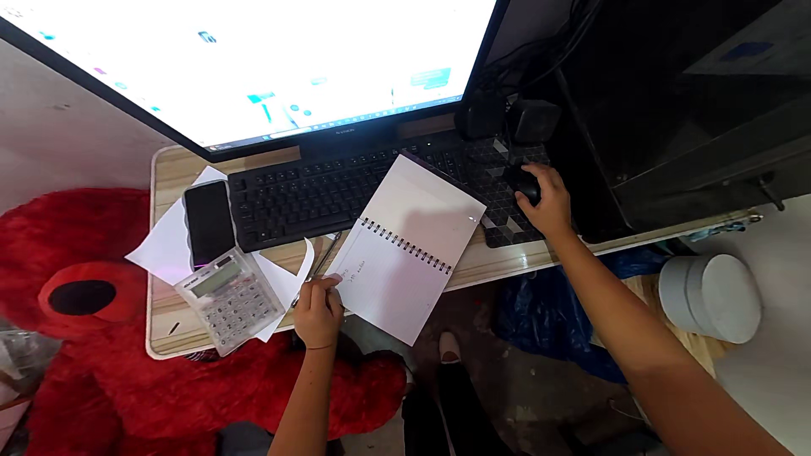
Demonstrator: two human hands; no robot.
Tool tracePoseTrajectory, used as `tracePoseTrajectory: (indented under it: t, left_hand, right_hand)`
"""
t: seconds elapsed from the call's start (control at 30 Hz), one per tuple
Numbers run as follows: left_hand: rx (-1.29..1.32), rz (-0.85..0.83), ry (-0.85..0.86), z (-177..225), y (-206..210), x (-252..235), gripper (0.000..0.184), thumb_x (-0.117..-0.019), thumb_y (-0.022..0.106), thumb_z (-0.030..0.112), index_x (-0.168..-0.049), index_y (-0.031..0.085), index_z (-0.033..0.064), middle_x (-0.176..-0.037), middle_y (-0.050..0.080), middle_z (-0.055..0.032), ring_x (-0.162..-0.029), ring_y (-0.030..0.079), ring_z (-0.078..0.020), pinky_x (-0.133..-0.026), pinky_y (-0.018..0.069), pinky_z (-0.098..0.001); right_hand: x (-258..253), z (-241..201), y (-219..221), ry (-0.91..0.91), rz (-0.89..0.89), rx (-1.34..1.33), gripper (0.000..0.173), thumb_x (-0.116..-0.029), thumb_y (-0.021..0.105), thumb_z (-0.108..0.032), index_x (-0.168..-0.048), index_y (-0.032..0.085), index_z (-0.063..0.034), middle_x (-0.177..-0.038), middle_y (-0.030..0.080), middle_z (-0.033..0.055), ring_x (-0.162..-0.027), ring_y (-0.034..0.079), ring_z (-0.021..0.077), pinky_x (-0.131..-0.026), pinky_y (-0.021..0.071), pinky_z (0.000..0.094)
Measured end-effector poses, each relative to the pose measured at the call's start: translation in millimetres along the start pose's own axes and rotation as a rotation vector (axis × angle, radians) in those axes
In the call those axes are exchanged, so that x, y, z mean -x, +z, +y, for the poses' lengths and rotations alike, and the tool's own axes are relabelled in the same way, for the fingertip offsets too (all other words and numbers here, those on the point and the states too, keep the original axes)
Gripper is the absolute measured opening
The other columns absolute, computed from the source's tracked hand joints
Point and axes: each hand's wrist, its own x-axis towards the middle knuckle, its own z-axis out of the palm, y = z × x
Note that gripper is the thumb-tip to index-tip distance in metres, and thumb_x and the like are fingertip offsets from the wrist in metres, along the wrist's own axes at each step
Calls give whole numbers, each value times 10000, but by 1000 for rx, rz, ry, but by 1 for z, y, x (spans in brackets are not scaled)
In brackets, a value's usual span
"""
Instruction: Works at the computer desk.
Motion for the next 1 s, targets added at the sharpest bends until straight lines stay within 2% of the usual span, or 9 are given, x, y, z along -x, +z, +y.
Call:
tracePoseTrajectory:
  t: [0.23,0.47,0.7,1.0]
  left_hand:
    - [-2,-8,-7,1,-1,0,219,-943,499,37,-919,713,4,-848,685,-183,-728,671,-287,-653,539,-344]
    - [-10,-1,-1,0,0,0,222,-947,497,40,-919,717,16,-850,686,-168,-761,676,-271,-680,541,-327]
    - [9,-26,-10,2,-2,-1,227,-945,491,34,-922,714,0,-870,695,-191,-781,689,-307,-686,551,-367]
    - [3,-16,-2,0,0,0,229,-946,492,35,-921,717,2,-858,691,-185,-746,679,-295,-665,545,-352]
  right_hand:
    - [1,2,2,-31,16,31,376,-933,647,-182,-1290,688,-73,-1402,578,264,-1283,568,451,-1034,482,574]
    - [1,1,1,-23,3,38,376,-937,654,-183,-1300,686,-86,-1418,567,261,-1294,562,450,-1036,481,579]
    - [1,1,2,-35,16,42,373,-937,654,-189,-1295,690,-88,-1403,578,262,-1283,568,453,-1027,484,582]
    - [0,0,0,-19,-2,38,365,-939,649,-165,-1292,689,-83,-1410,573,263,-1292,561,458,-1034,476,593]
